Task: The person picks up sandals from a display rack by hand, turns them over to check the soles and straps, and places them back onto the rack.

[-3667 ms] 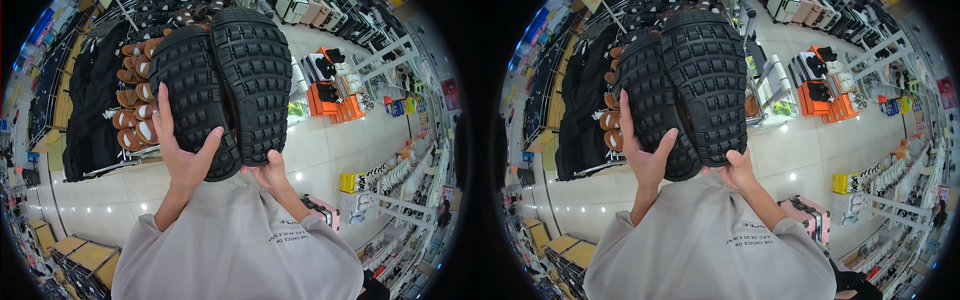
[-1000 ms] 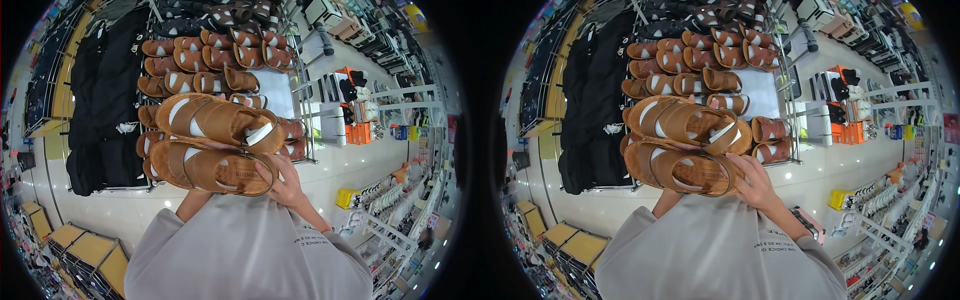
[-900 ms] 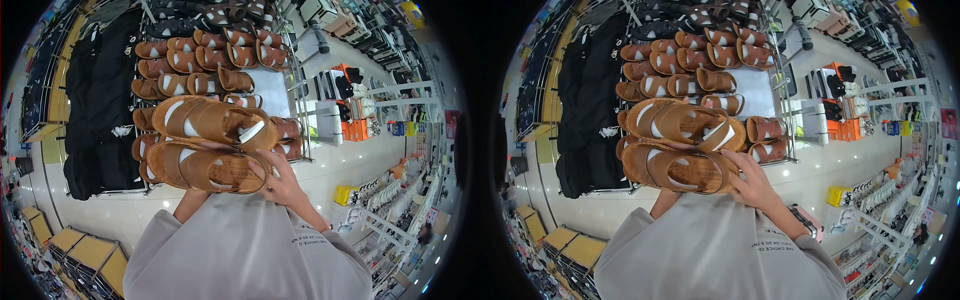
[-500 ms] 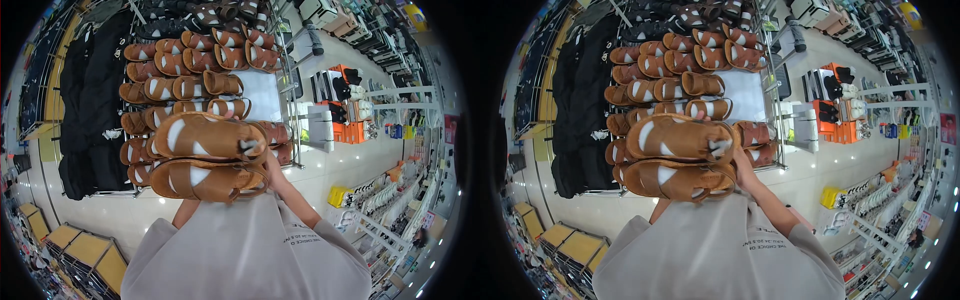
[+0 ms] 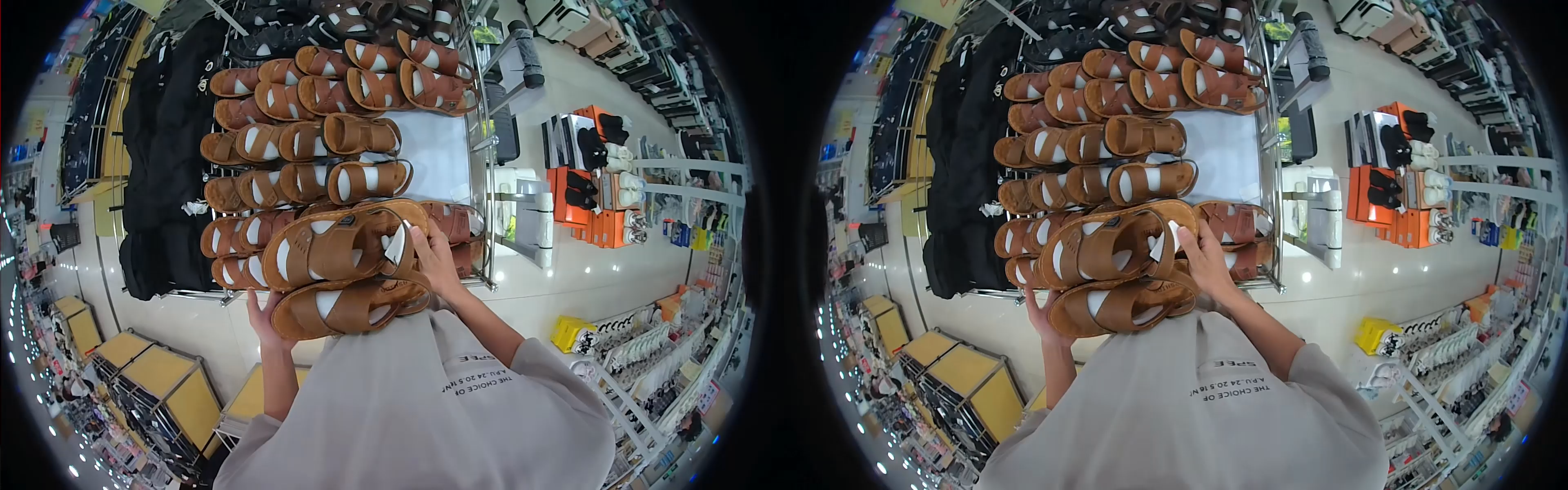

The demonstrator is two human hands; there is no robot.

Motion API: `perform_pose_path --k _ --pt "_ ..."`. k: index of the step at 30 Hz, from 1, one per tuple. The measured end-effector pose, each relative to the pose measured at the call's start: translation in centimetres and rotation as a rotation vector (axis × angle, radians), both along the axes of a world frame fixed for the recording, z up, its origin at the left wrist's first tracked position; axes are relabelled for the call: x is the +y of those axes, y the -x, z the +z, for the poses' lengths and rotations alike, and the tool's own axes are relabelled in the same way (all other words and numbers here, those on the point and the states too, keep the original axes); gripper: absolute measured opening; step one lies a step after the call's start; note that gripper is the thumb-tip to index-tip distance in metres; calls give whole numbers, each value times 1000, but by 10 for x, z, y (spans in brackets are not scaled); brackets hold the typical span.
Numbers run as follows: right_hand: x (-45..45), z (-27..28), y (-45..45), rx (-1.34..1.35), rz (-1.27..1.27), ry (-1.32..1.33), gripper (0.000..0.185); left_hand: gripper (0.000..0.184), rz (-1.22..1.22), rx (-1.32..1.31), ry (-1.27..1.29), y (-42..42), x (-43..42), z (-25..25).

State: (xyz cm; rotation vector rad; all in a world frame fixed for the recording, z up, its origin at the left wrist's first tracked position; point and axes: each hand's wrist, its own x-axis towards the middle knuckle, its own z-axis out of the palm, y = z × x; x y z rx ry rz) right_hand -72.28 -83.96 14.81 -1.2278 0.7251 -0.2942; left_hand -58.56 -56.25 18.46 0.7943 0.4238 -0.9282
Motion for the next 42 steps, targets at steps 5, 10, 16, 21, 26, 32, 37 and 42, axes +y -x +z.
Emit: perform_pose_path --k 5,10,16,21,26,32,37,42 --pt "-19 -15 1 20 154 -137 43 82 -237 -395 -162 35 8 24" --pt "-34 -10 -7 62 280 -143 42 60 -153 -446 -335 49 -30 50" --pt "-43 -88 -18 41 368 -247 49 47 2 -326 -507 45 -41 37" --pt "-111 -96 -71 321 139 101 58 44 70 -320 -581 34 -32 25" --pt "-110 -149 -121 304 218 -182 50 45 189 -406 -652 10 -10 26" --pt "-104 -157 -159 141 125 -640 41 50 289 -449 -695 -12 14 28" --pt "-123 -155 -141 -7 158 -711 35 46 323 -441 -741 -28 15 29" --pt "-152 -85 -87 -233 63 -791 34 44 248 -477 -668 -55 -2 13"
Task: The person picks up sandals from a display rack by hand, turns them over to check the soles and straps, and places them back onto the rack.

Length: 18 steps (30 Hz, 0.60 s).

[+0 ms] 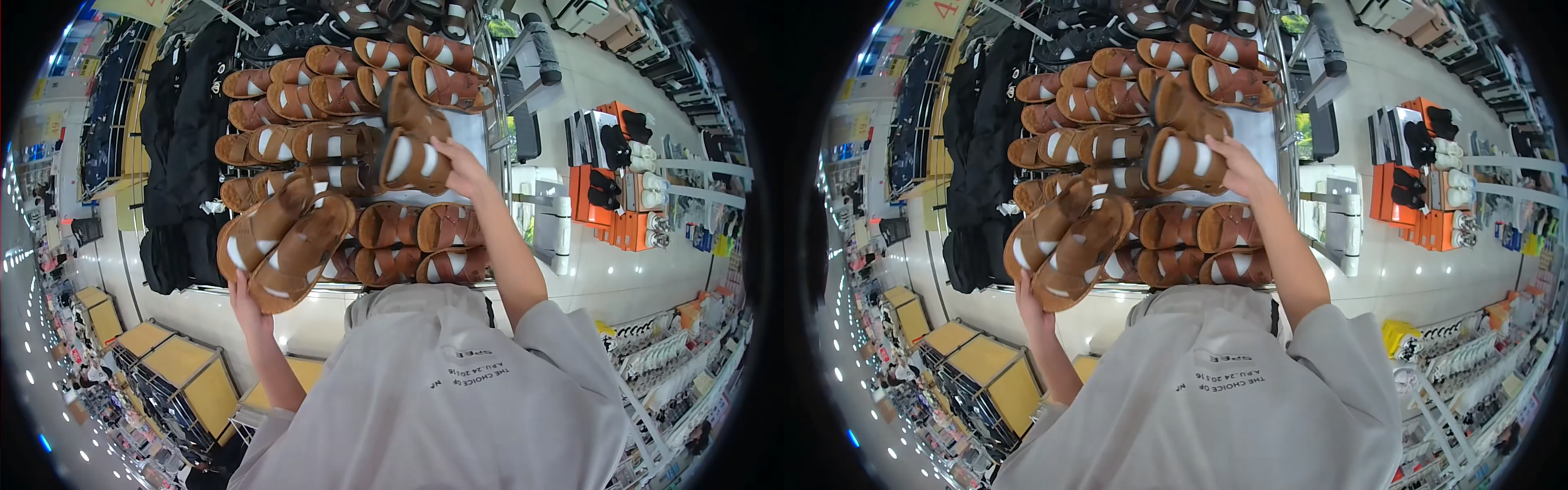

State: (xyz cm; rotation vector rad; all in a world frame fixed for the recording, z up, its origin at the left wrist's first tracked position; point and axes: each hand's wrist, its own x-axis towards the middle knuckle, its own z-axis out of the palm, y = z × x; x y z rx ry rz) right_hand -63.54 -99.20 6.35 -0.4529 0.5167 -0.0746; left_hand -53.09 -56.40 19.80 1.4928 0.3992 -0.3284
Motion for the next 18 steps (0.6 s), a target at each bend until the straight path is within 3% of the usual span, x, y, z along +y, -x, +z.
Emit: perform_pose_path --k 7,9,12,14,16,18 --pt "-13 80 90 -146 -280 117 36 46 -300 120 70 -57 -110 -40" --pt "-8 91 117 -96 -299 153 38 48 -521 53 149 -81 -139 -78" --pt "4 101 155 43 -372 229 37 53 -675 168 145 -100 -187 -107" --pt "17 107 179 53 -375 247 37 56 -759 172 -8 -110 -206 -130" --pt "31 111 197 84 -404 241 37 63 -814 173 -229 -97 -227 -113" --pt "45 116 205 113 -438 231 37 63 -826 158 -223 -99 -231 -137"
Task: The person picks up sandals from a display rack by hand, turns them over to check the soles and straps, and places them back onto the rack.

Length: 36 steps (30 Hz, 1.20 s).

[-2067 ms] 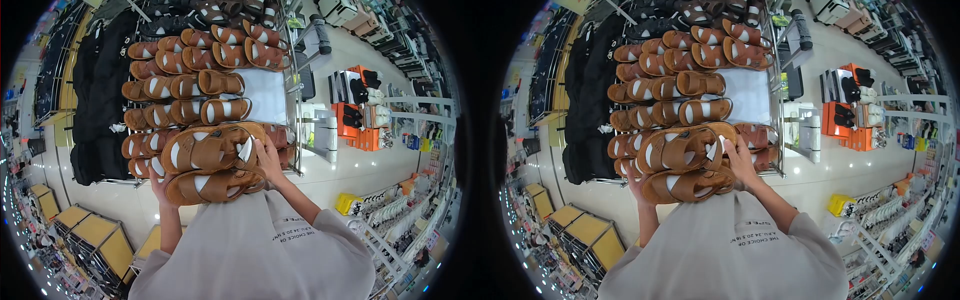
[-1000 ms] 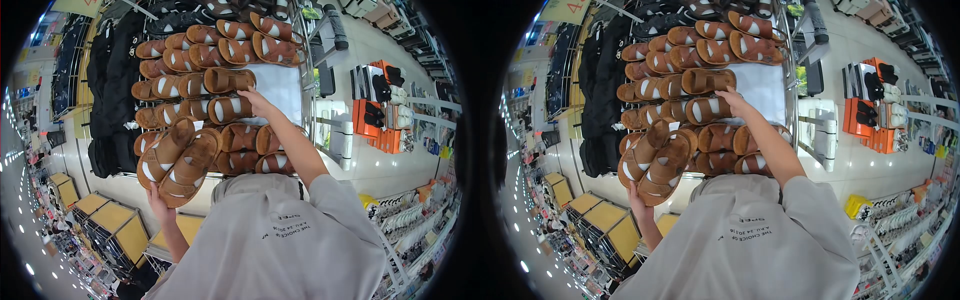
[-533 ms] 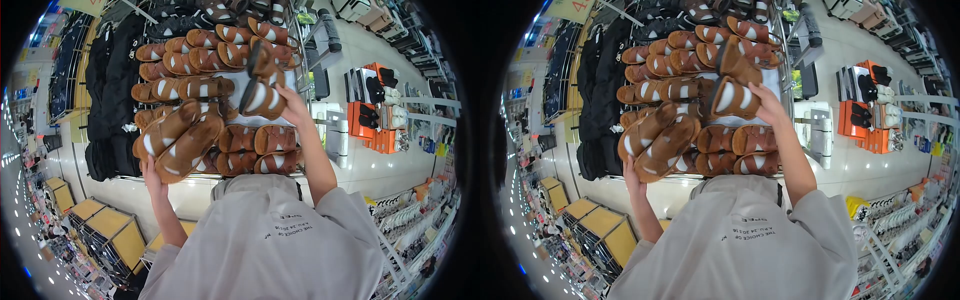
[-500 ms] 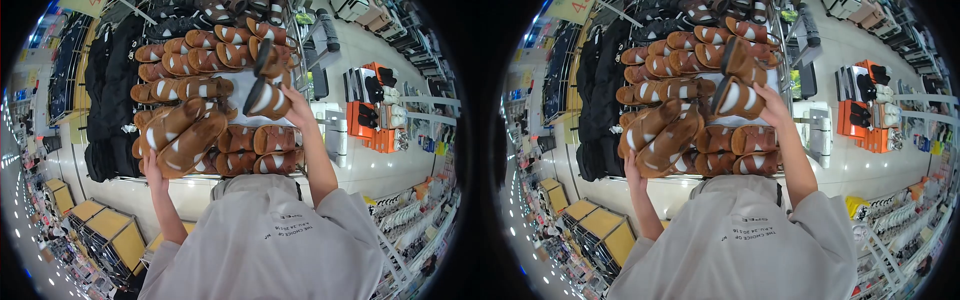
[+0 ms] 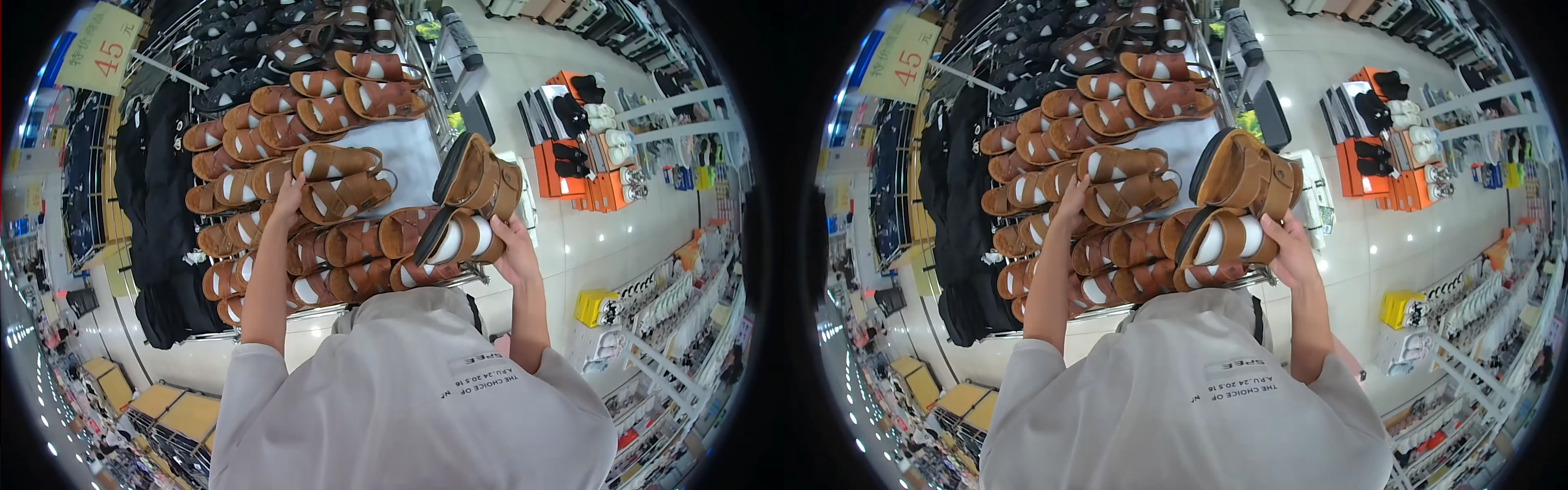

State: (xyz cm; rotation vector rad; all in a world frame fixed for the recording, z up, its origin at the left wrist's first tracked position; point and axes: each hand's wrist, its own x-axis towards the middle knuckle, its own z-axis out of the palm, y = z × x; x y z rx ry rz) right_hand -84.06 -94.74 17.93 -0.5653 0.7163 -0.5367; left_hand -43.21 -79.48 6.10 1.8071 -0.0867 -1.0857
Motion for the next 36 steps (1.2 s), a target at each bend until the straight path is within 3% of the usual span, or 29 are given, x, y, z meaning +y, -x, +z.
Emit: perform_pose_path --k 1,4,7,11,13,15,19,24,26,32,36 --pt "5 2 1 9 -9 7 37 63 -2 -6 4 -2 1 -15" --pt "17 8 -8 28 -13 20 40 59 -44 -487 -272 5 -5 -36" --pt "25 13 -27 -7 64 50 43 54 -139 -606 -478 22 -5 2" --pt "38 27 -52 -65 211 94 55 51 -187 -807 -270 31 34 16" --pt "45 36 -65 -148 326 52 63 45 -57 -462 96 58 55 32" --pt "60 40 -78 -289 387 14 64 43 -9 53 448 84 81 44" --pt "88 63 -94 -390 510 8 70 50 -9 181 783 144 114 34" --pt "102 80 -90 -471 692 -261 74 58 -33 497 1087 159 107 43" --pt "106 83 -86 -507 766 -258 73 61 -54 582 1122 158 105 47" --pt "84 94 -82 -404 593 -515 50 73 -164 716 1101 151 114 63" --pt "65 60 -86 -425 569 -585 30 76 -131 471 889 154 137 108"
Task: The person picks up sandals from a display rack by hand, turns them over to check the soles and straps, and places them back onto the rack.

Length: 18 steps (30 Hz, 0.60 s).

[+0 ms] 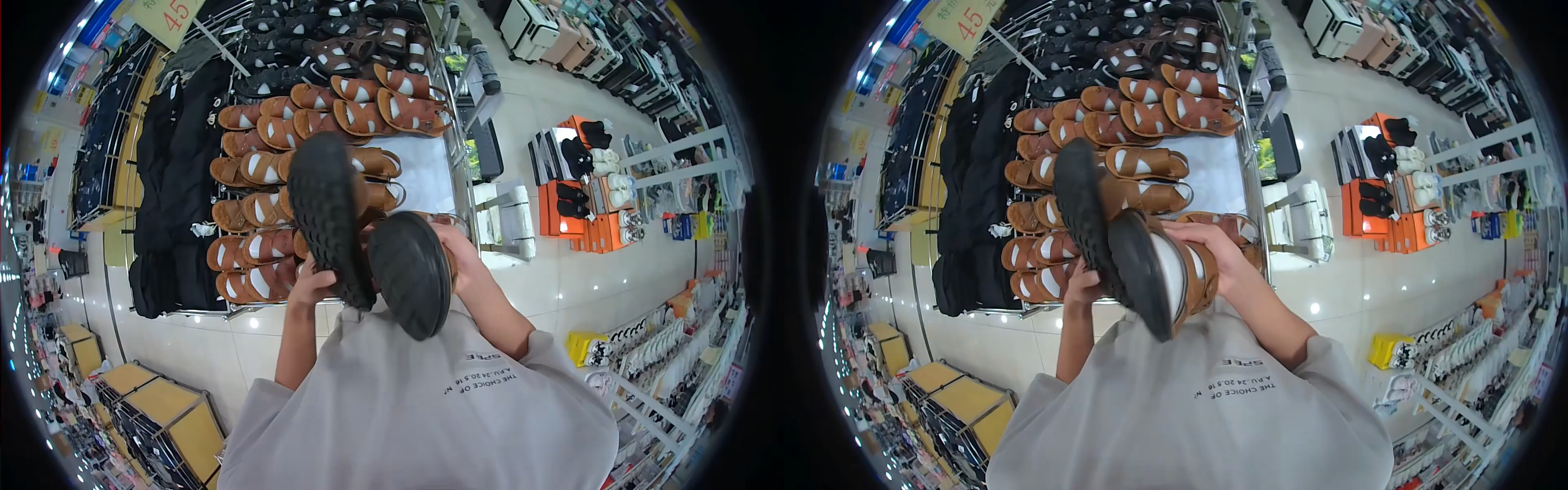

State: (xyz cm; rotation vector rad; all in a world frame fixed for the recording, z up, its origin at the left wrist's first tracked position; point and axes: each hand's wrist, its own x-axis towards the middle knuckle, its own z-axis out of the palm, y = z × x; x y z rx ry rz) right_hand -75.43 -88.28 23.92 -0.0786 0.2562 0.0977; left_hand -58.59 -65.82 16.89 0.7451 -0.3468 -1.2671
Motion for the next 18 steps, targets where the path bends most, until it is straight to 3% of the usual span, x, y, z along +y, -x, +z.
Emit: perform_pose_path --k 1,2,6,7,12,13,15,18 --pt "-2 -19 -2 -55 26 -47 27 73 58 -58 -70 5 5 12" --pt "2 -30 -7 242 44 -109 25 73 67 -82 -121 8 7 21" --pt "4 -33 -8 422 -60 -99 28 72 98 -87 -240 18 16 26" --pt "4 -30 -6 396 -74 -125 28 72 102 -64 -250 19 19 23" --pt "4 -29 -6 231 -122 -274 31 74 77 244 278 26 4 16" --pt "5 -34 -5 242 -124 -190 32 76 68 309 388 27 -4 22" --pt "7 -33 -5 260 -133 -14 34 71 92 297 295 32 -9 30" --pt "1 -24 6 140 -86 -14 32 71 88 275 47 36 16 2"
